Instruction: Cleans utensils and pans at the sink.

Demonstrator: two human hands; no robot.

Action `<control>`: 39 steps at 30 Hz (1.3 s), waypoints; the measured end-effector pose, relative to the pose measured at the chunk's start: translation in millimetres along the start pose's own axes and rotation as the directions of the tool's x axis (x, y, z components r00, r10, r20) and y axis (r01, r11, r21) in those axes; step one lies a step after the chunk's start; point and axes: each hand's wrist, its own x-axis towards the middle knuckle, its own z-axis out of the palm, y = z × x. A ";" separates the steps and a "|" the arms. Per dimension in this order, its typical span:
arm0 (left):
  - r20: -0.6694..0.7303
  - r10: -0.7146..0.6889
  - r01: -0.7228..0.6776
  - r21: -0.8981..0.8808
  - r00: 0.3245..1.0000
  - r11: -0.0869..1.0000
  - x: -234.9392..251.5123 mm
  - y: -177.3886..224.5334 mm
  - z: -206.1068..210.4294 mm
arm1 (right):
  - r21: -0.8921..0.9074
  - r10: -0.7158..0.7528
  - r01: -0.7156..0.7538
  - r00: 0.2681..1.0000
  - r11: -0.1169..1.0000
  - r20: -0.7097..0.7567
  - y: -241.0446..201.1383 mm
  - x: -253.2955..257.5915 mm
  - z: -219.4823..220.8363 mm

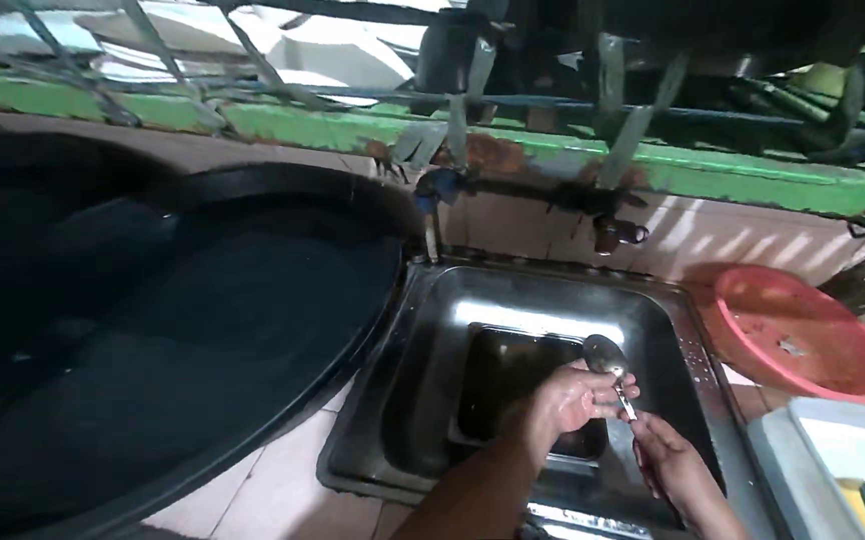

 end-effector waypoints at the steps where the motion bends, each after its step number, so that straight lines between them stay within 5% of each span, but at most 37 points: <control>1: 0.006 -0.005 0.005 -0.016 1.000 1.000 0.9 3.7 -2.1 | -0.024 -0.038 0.038 0.999 0.999 0.001 0.5 3.0 -0.7; 10: 0.139 -0.154 0.152 0.027 0.978 0.988 27.7 14.9 -27.4 | -0.265 -0.344 0.327 0.939 0.907 -0.022 29.6 16.6 -11.8; 14: 0.004 -0.203 0.202 0.116 0.979 0.973 37.7 14.9 -35.6 | -0.472 -0.437 0.388 0.899 0.791 0.007 35.3 15.2 -22.2; 17: -0.218 -0.194 0.236 0.186 0.956 0.954 50.7 15.3 -58.9 | -0.534 -0.376 0.360 0.923 0.765 0.084 31.8 9.1 -27.9; 19: -0.414 -0.035 0.269 0.522 0.909 0.809 52.2 13.7 -84.5 | -0.534 -0.250 0.244 0.966 0.809 0.063 36.5 11.0 -28.7; 21: -0.490 0.222 0.383 0.837 0.843 0.391 45.9 9.3 -120.5 | -0.571 -0.034 0.064 0.997 0.818 0.063 38.3 17.1 -31.9; 22: -0.511 0.317 0.467 0.860 0.799 0.208 39.8 3.7 -137.2 | -0.609 0.086 -0.026 0.994 0.793 0.069 36.3 20.4 -32.3; 24: -0.586 0.352 0.590 0.800 0.730 0.108 34.8 -20.6 -158.4 | -0.674 0.314 -0.186 0.947 0.715 0.072 31.6 28.7 -28.6; 27: -0.537 0.176 0.476 0.829 0.825 0.295 46.1 -55.9 -142.0 | -0.570 0.478 -0.353 0.875 0.742 0.080 38.1 41.8 -11.1; 30: -0.328 0.227 0.181 0.849 0.917 0.497 45.1 -59.7 -64.5 | -0.443 0.556 -0.453 0.821 0.774 0.132 35.6 50.0 1.5; 33: -0.091 0.326 -0.015 0.951 0.941 0.309 46.7 -71.1 -22.9 | -0.422 0.503 -0.408 0.853 0.809 0.141 10.6 43.7 14.7; 35: -0.097 0.378 0.040 0.987 0.921 0.155 52.3 -58.4 -21.6 | -0.446 0.420 -0.324 0.898 0.834 0.132 -7.2 32.3 21.8; 36: -0.152 0.369 0.089 0.979 0.917 0.182 53.9 -44.8 -24.2 | -0.452 0.378 -0.282 0.916 0.846 0.136 -10.2 25.6 22.9; 39: -0.322 0.285 0.075 0.771 0.903 0.633 57.7 -10.3 -39.3 | -0.370 0.227 -0.168 0.966 0.914 0.123 -9.2 7.4 19.7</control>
